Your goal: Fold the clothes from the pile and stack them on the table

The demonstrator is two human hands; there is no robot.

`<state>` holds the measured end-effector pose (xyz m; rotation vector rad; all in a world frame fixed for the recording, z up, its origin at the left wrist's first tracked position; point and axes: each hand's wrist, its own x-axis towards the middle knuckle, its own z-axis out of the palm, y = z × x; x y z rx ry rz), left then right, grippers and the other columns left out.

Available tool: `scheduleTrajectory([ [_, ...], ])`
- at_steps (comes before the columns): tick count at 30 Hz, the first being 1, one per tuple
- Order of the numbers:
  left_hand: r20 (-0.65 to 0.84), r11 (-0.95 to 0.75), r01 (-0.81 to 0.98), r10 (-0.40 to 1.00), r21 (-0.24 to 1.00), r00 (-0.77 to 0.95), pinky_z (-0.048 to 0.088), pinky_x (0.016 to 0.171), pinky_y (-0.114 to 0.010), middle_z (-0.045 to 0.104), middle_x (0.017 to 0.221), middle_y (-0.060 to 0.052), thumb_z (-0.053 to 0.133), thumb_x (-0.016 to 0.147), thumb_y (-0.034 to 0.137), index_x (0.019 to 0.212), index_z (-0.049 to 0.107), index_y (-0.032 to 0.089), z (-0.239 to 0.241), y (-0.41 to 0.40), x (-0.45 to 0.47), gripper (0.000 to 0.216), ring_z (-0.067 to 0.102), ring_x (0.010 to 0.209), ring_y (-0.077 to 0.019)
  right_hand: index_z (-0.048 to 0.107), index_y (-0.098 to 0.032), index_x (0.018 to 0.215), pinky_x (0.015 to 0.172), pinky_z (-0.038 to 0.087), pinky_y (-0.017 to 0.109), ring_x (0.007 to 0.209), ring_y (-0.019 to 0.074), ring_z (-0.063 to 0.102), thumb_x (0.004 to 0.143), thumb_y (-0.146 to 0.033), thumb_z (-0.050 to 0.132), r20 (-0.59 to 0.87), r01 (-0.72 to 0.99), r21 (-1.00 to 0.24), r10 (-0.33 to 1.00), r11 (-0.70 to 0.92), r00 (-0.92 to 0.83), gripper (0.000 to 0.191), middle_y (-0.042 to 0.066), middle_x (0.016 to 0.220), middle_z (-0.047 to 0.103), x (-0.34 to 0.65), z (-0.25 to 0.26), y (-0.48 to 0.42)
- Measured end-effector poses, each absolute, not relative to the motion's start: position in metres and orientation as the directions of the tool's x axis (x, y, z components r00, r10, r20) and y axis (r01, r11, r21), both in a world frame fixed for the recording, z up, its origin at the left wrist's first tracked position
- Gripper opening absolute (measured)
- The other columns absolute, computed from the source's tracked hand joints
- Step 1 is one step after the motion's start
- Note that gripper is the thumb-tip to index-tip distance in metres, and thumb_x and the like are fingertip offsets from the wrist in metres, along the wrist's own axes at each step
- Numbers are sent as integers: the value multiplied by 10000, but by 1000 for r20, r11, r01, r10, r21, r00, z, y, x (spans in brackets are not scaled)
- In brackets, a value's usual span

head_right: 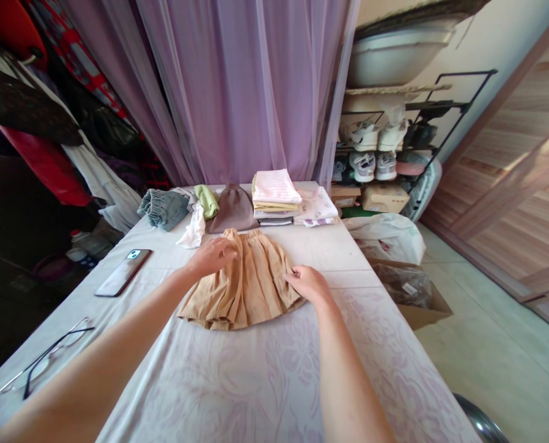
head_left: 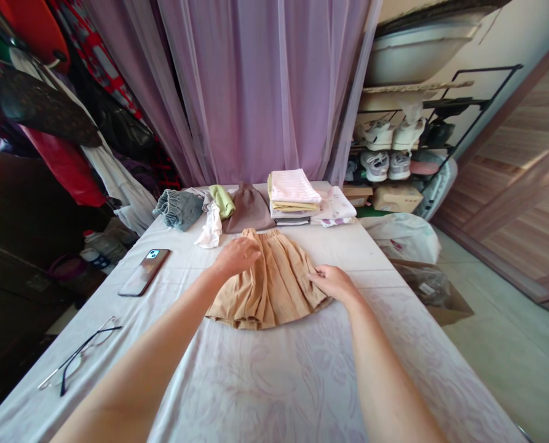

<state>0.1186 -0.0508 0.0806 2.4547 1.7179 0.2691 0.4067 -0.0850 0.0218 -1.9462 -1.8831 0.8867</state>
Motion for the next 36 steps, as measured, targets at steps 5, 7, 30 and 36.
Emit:
scheduleTrajectory([
  [5, 30, -436, 893, 900, 109, 435, 181, 1193, -511, 311, 1580, -145, 503, 886, 532, 1452, 423, 157, 32, -30, 136, 684, 215, 1475, -315, 722, -189, 842, 618, 404, 216, 735, 163, 646, 790, -448, 607, -246, 723, -678, 968, -134, -51, 288, 17, 751, 721, 405, 20, -87],
  [7, -19, -429, 898, 901, 94, 433, 136, 1197, -537, 271, 1599, -135, 481, 892, 558, 1479, 387, 167, 17, -28, 142, 711, 164, 1490, -316, 724, -179, 879, 640, 438, 217, 744, 166, 650, 786, -401, 609, -220, 628, -767, 973, -129, -69, 266, 14, 753, 721, 401, 21, -89],
  [30, 188, -489, 729, 869, 479, 459, 339, 1162, -363, 531, 1443, -95, 368, 938, 251, 1380, 526, 159, 31, -42, 95, 478, 453, 1360, -200, 685, -244, 1166, 857, 504, 304, 1013, 231, 686, 828, -340, 605, 8, 584, -800, 974, 141, -225, 360, 60, 1076, 749, 256, 52, -124],
  [36, 190, -326, 720, 945, 613, 267, 343, 1151, -381, 514, 1458, -103, 378, 953, 380, 1401, 491, 129, 42, -49, 83, 526, 466, 1351, -234, 654, -243, 1232, 826, 495, 322, 1009, 261, 689, 880, -368, 550, -48, 687, -717, 975, 117, -216, 388, 84, 1064, 751, 233, 59, -129],
])
